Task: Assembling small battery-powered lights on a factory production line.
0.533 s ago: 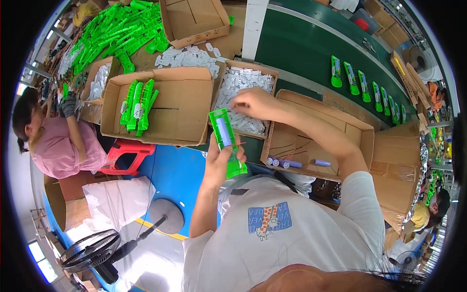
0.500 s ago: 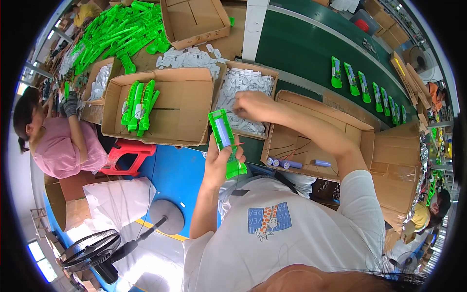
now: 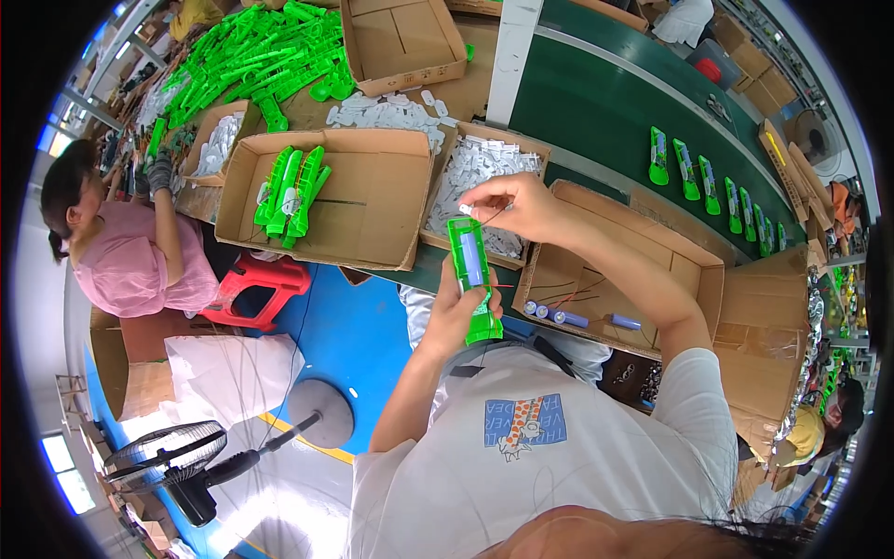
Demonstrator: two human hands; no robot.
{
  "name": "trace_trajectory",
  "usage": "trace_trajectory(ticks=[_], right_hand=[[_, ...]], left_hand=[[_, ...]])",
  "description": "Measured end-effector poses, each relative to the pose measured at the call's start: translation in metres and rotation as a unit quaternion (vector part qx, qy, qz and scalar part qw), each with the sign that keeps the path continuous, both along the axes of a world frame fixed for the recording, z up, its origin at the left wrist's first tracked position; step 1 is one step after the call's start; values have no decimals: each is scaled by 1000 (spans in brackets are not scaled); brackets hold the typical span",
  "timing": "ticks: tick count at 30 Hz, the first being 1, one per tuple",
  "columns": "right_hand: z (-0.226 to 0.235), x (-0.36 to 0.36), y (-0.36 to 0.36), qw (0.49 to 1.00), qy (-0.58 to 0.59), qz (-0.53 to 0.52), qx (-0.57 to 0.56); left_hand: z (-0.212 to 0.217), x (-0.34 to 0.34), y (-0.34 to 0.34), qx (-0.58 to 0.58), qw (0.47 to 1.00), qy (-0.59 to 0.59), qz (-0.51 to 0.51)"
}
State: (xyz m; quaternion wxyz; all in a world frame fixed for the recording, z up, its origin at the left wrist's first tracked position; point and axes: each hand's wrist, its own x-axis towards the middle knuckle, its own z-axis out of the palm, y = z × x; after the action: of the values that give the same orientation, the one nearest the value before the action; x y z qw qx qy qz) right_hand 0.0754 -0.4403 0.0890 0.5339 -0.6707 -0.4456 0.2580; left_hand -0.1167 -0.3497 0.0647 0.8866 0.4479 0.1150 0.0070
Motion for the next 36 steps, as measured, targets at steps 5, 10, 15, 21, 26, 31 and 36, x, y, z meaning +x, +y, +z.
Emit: trace_trajectory(ticks=[5,10,15,21,26,31,36], right_hand=[[14,-13,-9,991,-136,-8,-10],[-2,-15,-11,984,168,-60,-7],[5,-18,-14,980,154,-128,-3],[21,8,-39,993,68,21,-95],[1,200,-121,919,-108,-375,54],[-126,412,-281,784,-309,-424,-332],[-42,305,-179,653,-494,-402,-409]], left_hand=[[1,1,-5,-48,998,8,26],[-1,6,-11,70,997,-20,25],[-1,8,-8,202,976,-79,11],[2,22,-8,100,980,-142,-96],[29,40,117,394,865,-64,305],[19,64,254,776,549,129,281],[15,45,234,850,419,298,117]])
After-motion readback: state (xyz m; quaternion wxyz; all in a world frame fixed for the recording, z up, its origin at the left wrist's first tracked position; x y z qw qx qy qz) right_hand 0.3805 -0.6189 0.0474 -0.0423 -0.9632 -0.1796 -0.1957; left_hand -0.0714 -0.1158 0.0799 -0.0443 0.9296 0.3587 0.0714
